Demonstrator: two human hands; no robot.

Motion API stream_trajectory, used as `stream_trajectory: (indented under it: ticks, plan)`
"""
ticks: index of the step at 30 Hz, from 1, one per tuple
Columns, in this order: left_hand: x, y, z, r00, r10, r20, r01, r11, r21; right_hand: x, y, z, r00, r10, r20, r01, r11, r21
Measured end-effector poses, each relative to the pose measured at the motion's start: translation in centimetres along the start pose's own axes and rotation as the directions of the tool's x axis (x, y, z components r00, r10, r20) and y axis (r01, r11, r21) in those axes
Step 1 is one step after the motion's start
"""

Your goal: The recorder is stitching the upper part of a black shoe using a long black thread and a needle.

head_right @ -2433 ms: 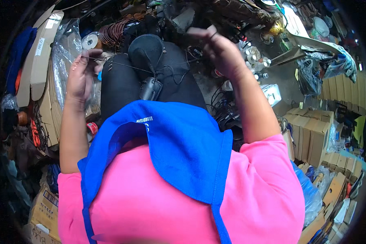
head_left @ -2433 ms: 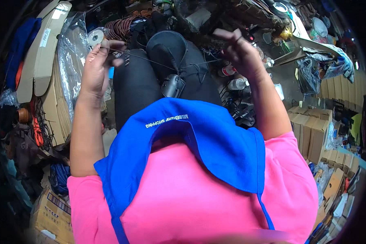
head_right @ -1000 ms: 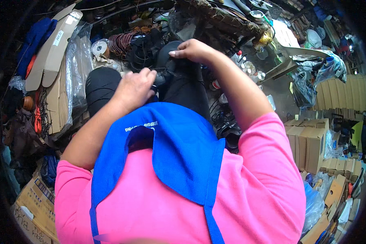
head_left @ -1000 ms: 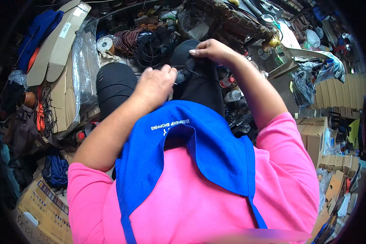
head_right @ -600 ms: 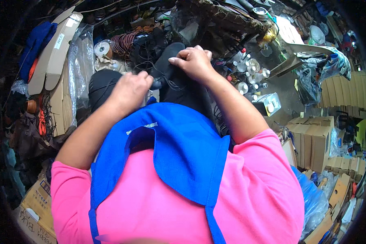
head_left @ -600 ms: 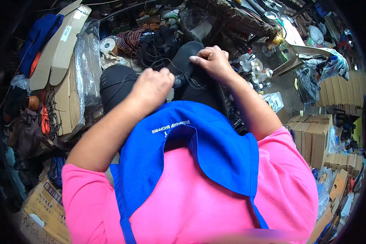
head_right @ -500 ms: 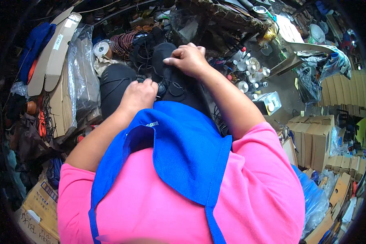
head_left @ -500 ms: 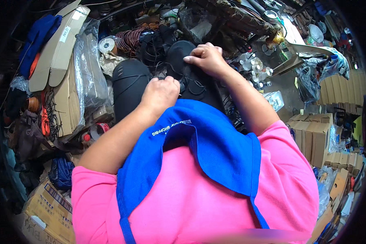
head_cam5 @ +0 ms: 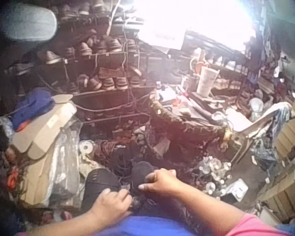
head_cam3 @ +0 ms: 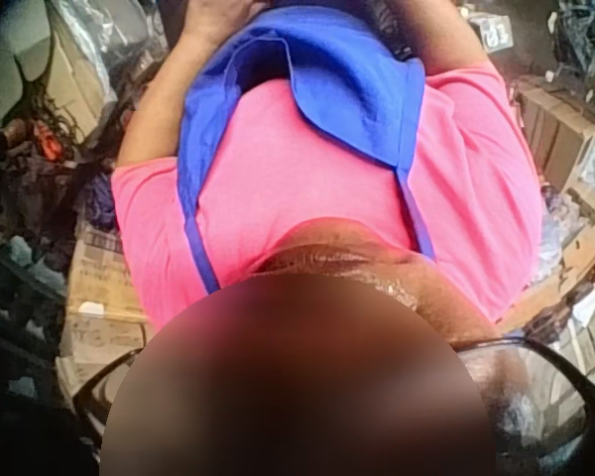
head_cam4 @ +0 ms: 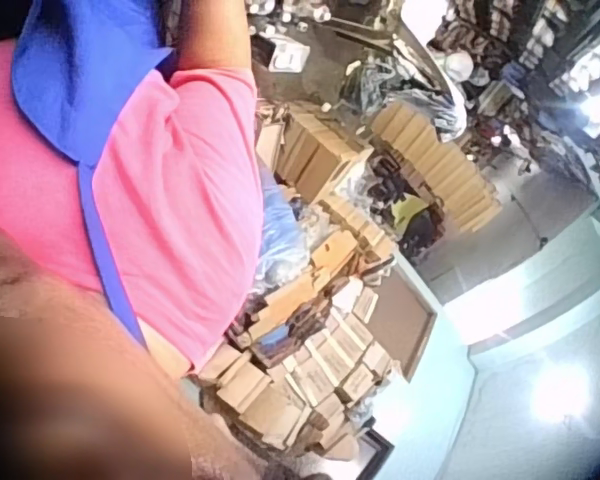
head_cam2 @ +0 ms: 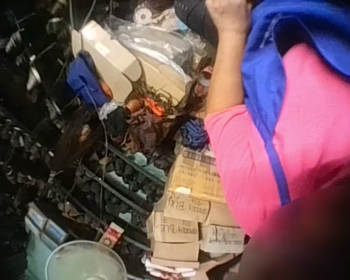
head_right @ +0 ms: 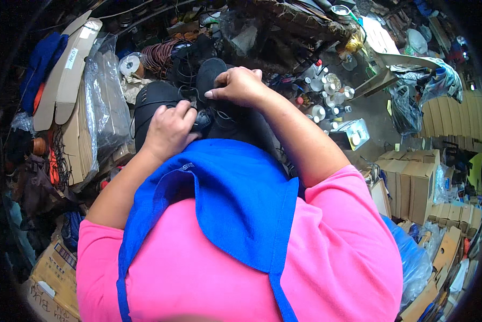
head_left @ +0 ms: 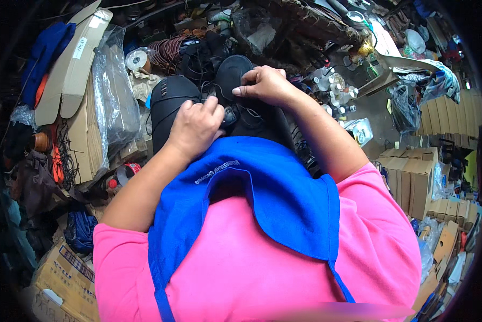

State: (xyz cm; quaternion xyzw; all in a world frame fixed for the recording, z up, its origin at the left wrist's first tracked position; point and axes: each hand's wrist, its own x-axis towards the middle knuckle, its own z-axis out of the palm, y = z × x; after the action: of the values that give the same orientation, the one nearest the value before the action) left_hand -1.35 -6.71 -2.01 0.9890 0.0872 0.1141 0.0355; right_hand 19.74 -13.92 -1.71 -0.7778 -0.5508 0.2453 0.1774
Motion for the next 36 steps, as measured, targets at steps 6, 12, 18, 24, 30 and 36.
stream_trajectory:
  ticks: [6, 12, 18, 24, 30, 36]
  plan:
    - [2.5, 0.1, 0.7, 0.979, 0.193, -0.072, -0.187, 0.979, 0.085, 0.1, 0.6, -1.4, 0.996, -0.02, -0.091, 0.011, 0.995, -0.095]
    - [3.2, 1.7, 1.2, 0.981, 0.172, -0.087, -0.163, 0.982, 0.1, 2.0, 0.5, -2.4, 0.998, -0.051, 0.037, 0.058, 0.977, -0.206]
    - [2.5, -0.3, -1.2, 0.996, 0.071, 0.051, -0.063, 0.986, -0.151, 1.5, -0.1, -1.8, 0.998, -0.066, 0.016, 0.068, 0.991, -0.116]
    - [5.2, -6.5, 0.1, 0.987, -0.159, 0.012, 0.12, 0.692, -0.712, -2.5, -1.8, -2.5, 0.948, -0.301, -0.103, 0.291, 0.952, -0.099]
    - [9.0, -5.9, 2.7, 0.99, -0.109, 0.089, 0.14, 0.71, -0.69, -2.9, -2.7, -1.8, 0.846, -0.534, 0.017, 0.459, 0.71, -0.535]
    - [9.8, -6.1, 3.8, 0.976, -0.07, 0.207, 0.196, 0.701, -0.686, -4.0, -1.9, -2.8, 0.855, -0.517, 0.054, 0.467, 0.719, -0.514]
